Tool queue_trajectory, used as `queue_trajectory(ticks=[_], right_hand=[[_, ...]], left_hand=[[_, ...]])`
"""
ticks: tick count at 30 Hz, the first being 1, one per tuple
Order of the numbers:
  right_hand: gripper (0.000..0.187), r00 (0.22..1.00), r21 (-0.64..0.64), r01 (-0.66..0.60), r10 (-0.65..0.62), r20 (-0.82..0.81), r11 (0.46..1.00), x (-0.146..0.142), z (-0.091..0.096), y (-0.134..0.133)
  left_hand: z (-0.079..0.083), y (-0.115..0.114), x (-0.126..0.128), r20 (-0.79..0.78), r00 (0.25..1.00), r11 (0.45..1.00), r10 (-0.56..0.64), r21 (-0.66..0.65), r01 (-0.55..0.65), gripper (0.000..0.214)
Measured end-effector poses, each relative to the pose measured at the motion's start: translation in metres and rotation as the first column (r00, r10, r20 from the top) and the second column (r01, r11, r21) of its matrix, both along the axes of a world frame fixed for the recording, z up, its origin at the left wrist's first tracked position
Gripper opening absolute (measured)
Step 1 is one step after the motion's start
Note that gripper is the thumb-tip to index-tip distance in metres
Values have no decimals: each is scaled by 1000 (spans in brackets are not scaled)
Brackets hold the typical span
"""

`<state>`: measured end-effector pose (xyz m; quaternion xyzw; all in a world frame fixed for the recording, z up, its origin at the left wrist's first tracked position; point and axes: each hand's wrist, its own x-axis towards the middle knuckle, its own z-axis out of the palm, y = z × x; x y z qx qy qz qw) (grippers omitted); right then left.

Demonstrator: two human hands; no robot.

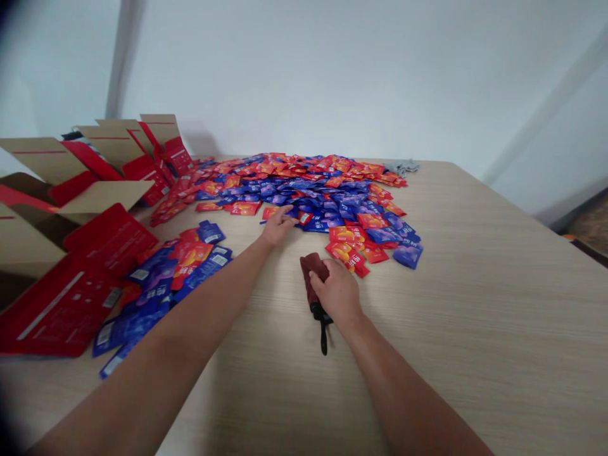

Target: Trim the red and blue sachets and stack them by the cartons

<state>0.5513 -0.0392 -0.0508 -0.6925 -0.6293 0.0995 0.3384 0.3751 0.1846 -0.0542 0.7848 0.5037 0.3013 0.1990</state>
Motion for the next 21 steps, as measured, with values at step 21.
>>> queue_trajectory(ticks=[21], right_hand=[[24, 1000, 16, 2, -1, -32, 1000, 1, -1, 0]], left_hand=[[-9, 3, -154, -419, 654, 772, 630, 245, -587, 77]])
